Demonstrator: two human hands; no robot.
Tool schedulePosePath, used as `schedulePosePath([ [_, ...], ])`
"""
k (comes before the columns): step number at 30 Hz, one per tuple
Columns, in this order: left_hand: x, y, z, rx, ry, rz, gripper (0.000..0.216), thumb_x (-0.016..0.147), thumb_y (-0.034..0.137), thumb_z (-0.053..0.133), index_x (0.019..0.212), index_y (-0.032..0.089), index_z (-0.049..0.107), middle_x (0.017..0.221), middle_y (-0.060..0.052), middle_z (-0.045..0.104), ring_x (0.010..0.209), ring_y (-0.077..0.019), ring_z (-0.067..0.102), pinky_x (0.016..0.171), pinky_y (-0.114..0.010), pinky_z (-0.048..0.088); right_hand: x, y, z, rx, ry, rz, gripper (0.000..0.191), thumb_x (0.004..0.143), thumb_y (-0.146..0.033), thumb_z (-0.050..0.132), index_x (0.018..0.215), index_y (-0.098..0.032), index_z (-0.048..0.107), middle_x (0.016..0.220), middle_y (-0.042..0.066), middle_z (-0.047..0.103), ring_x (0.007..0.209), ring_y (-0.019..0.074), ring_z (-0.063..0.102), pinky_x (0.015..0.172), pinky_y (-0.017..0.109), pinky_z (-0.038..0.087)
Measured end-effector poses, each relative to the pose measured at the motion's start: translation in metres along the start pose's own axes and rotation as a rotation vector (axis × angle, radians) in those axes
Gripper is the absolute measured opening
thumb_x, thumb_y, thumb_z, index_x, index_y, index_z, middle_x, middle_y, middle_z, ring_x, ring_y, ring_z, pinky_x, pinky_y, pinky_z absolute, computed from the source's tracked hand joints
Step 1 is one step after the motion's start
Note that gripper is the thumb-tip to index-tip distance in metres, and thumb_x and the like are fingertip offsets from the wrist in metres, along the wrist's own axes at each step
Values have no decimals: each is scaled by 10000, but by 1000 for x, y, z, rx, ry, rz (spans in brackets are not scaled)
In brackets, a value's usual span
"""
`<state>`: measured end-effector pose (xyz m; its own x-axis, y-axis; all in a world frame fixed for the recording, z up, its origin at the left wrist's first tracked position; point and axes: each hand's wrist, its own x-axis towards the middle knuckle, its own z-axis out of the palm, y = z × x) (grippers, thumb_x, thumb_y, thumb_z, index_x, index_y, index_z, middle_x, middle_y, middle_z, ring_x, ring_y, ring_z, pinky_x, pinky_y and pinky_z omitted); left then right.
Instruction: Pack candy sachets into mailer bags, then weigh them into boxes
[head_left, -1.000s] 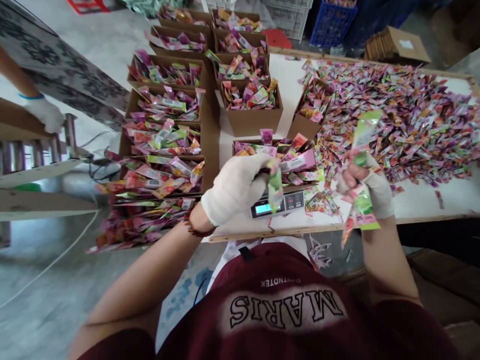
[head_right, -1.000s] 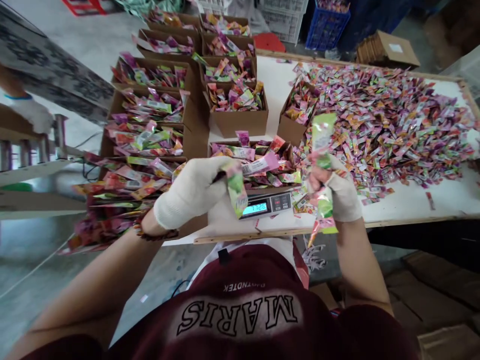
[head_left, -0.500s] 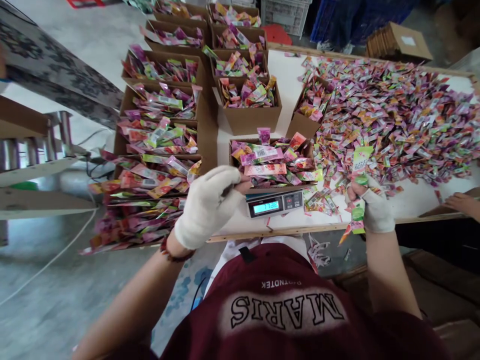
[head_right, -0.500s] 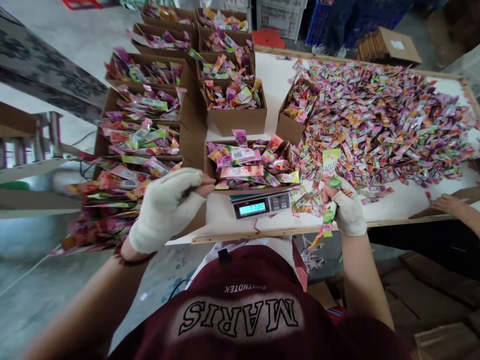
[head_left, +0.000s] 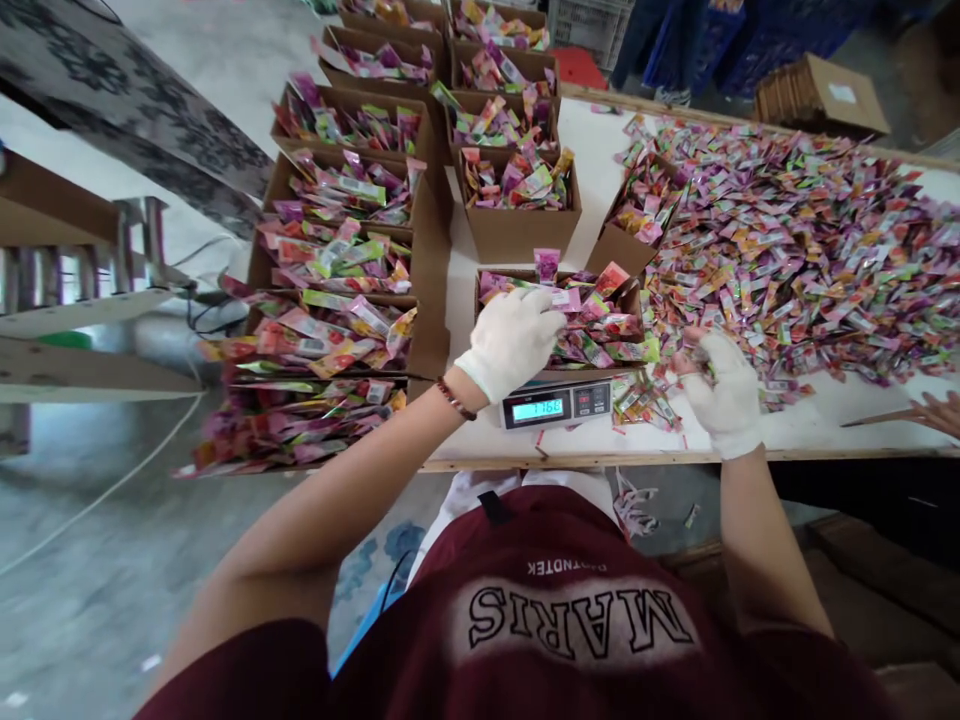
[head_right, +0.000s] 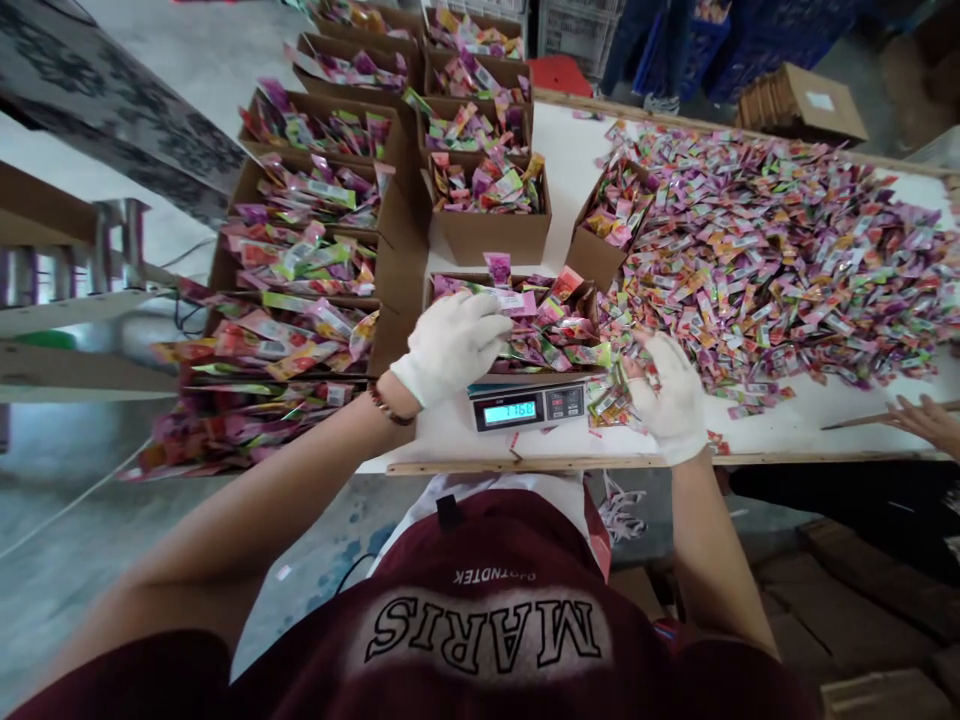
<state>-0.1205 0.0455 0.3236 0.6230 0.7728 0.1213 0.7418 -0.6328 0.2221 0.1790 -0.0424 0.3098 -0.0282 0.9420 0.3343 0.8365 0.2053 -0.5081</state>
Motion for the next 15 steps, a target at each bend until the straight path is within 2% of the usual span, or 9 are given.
schedulePosePath([
  [2,-7,10,-10,-68,116,57,309,974,234,441,972,180,745,1004,-108,668,954,-248,599,842,-421,486,4,-36,-1,127,-33,-16,418,927,-363,613,1320,-222,628,1211,103,691,1117,257,656,1037,455,516],
  [4,-13,25,-20,-121,148,151,304,974,235,439,982,197,740,1006,-87,672,943,-228,598,853,-403,498,7,-69,2,256,-95,-40,454,915,-353,635,1356,-249,598,1280,96,667,1099,248,664,1007,449,541],
  [6,-17,39,-28,-157,138,217,287,964,221,449,1029,206,728,1029,-74,682,952,-218,608,882,-394,512,11,-94,7,327,-112,-97,339,928,-333,617,1259,-263,647,1287,84,670,1127,250,659,1009,450,543],
  [8,-24,41,-33,-180,152,211,274,959,219,472,1103,208,705,1090,-77,690,1007,-218,625,933,-395,523,13,-104,7,322,-69,-139,169,954,-307,584,1067,-266,702,1152,67,719,1085,242,676,998,433,547],
  [11,-59,12,-40,-174,268,24,288,944,276,561,1203,199,659,1254,-110,666,1165,-248,622,999,-415,536,12,-81,-14,144,119,-65,140,961,-290,582,963,-249,716,962,60,731,917,224,696,919,406,562],
  [14,-134,-44,-41,-100,485,-336,422,897,347,669,1285,192,614,1327,-126,642,1282,-305,585,1090,-493,497,2,-23,-58,-225,399,34,182,946,-320,601,958,-199,737,902,101,719,920,282,690,933,471,542],
  [15,-166,-62,-37,-53,606,-481,451,874,374,697,1284,205,615,1305,-117,651,1312,-333,564,1124,-531,463,-2,-3,-72,-359,416,42,216,936,-342,613,1013,-185,741,966,133,720,1011,332,678,951,504,531],
])
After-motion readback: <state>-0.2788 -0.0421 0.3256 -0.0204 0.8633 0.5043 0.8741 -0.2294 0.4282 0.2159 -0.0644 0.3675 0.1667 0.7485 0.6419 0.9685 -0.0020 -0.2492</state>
